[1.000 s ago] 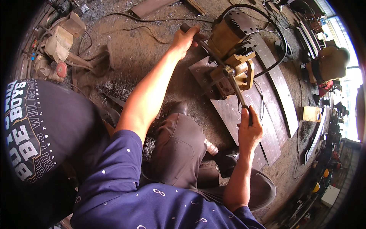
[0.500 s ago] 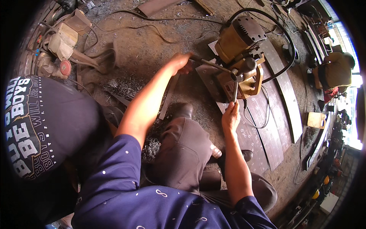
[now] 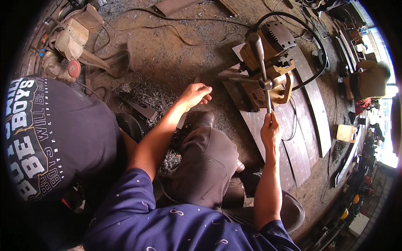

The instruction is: The person sits on the workshop floor and uses a handheld hole saw machine to drill holes into metal plates. They repeatedly position the plates, operate the machine, and remove the cut pieces.

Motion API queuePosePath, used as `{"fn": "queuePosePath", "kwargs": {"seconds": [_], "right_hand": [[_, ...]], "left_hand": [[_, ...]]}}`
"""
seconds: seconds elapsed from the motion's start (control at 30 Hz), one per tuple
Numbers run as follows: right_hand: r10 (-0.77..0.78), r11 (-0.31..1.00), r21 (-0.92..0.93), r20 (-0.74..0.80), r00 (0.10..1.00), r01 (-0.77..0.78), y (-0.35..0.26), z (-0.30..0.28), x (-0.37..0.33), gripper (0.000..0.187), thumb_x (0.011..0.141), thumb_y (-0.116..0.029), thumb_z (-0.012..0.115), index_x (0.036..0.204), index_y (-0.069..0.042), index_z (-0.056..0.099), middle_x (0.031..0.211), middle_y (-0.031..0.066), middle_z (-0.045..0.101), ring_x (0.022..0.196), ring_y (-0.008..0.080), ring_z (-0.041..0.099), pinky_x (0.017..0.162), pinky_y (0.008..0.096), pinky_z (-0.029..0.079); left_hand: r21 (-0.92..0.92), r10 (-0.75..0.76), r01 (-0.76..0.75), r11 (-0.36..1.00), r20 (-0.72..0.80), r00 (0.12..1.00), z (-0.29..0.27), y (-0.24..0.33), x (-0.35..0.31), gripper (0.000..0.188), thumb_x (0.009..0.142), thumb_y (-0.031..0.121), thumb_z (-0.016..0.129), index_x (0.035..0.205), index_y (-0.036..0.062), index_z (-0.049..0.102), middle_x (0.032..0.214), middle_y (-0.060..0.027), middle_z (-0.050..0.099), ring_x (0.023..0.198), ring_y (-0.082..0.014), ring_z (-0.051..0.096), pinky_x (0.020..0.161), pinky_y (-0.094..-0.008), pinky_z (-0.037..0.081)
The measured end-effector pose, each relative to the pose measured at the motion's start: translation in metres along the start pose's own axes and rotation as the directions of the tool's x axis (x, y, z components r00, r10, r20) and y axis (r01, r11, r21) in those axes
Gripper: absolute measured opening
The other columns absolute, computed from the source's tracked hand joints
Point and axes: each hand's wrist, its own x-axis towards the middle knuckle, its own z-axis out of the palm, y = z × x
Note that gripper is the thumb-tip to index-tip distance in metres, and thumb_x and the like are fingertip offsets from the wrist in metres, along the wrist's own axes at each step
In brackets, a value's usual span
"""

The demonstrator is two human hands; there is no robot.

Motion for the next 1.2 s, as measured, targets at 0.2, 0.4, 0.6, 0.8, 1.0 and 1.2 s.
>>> {"fn": "queuePosePath", "kwargs": {"seconds": [0.2, 0.4, 0.6, 0.8, 1.0, 1.2], "right_hand": [[-0.248, 0.963, -0.106, 0.012, 0.969, 0.248, 0.013, -0.011, -0.028, 0.049, 0.106, -0.019, 0.052, 0.154, -0.013, 0.047, 0.101, 0.0239, 0.069, 0.087, 0.0422, 0.07, 0.076, 0.0515, 0.055], [-0.196, 0.966, -0.178, -0.032, 0.98, 0.187, -0.003, -0.01, -0.039, 0.049, 0.108, -0.016, 0.051, 0.156, -0.019, 0.048, 0.096, 0.0231, 0.067, 0.078, 0.0404, 0.067, 0.071, 0.0494, 0.054], [-0.195, 0.968, -0.164, -0.013, 0.981, 0.19, -0.003, -0.012, -0.034, 0.049, 0.107, -0.02, 0.05, 0.156, -0.022, 0.048, 0.097, 0.0173, 0.066, 0.083, 0.0372, 0.069, 0.073, 0.0502, 0.055], [-0.141, 0.974, -0.181, -0.031, 0.989, 0.133, -0.013, -0.012, -0.035, 0.045, 0.107, -0.022, 0.05, 0.153, -0.02, 0.052, 0.097, 0.0186, 0.066, 0.084, 0.0382, 0.069, 0.075, 0.05, 0.055], [-0.066, 0.987, -0.147, 0.003, 0.998, 0.066, -0.024, -0.014, -0.036, 0.041, 0.11, -0.018, 0.049, 0.15, -0.015, 0.057, 0.109, 0.0215, 0.069, 0.093, 0.0349, 0.068, 0.085, 0.043, 0.054], [-0.077, 0.987, -0.147, -0.025, 0.997, 0.072, -0.015, -0.009, -0.035, 0.044, 0.108, -0.025, 0.048, 0.152, -0.021, 0.054, 0.108, 0.0227, 0.069, 0.094, 0.0423, 0.07, 0.083, 0.0518, 0.055]], "left_hand": [[-0.001, 0.013, -0.013, 1.0, 0.019, 1.0, 0.003, -0.003, 0.001, 0.03, 0.103, 0.033, 0.067, 0.106, 0.0035, 0.068, 0.089, -0.0067, 0.074, 0.072, -0.0103, 0.067, 0.067, -0.0263, 0.053], [0.028, -0.014, 0.011, 1.0, 0.081, 0.997, 0.022, -0.015, 0.008, 0.028, 0.102, 0.032, 0.069, 0.107, 0.0053, 0.068, 0.088, -0.0059, 0.074, 0.074, -0.0103, 0.067, 0.066, -0.026, 0.053], [0.028, 0.004, -0.009, 1.0, 0.202, 0.979, 0.056, -0.024, 0.014, 0.028, 0.102, 0.031, 0.069, 0.107, 0.0038, 0.068, 0.088, -0.0062, 0.074, 0.074, -0.0114, 0.067, 0.066, -0.0271, 0.053], [0.226, -0.002, -0.069, 0.972, 0.299, 0.954, 0.079, -0.02, 0.024, 0.029, 0.102, 0.03, 0.068, 0.105, 0.0013, 0.069, 0.088, -0.0066, 0.074, 0.072, -0.0128, 0.067, 0.068, -0.0293, 0.055], [0.445, 0.083, -0.261, 0.856, 0.381, 0.921, 0.111, -0.005, 0.049, 0.035, 0.097, 0.035, 0.071, 0.105, 0.0011, 0.072, 0.086, -0.0059, 0.075, 0.069, -0.0124, 0.068, 0.068, -0.032, 0.056], [0.567, 0.155, -0.329, 0.755, 0.334, 0.93, 0.14, 0.006, 0.073, 0.043, 0.096, 0.039, 0.066, 0.112, -0.0013, 0.072, 0.105, -0.0228, 0.076, 0.107, -0.0375, 0.072, 0.094, -0.0471, 0.054]]}}
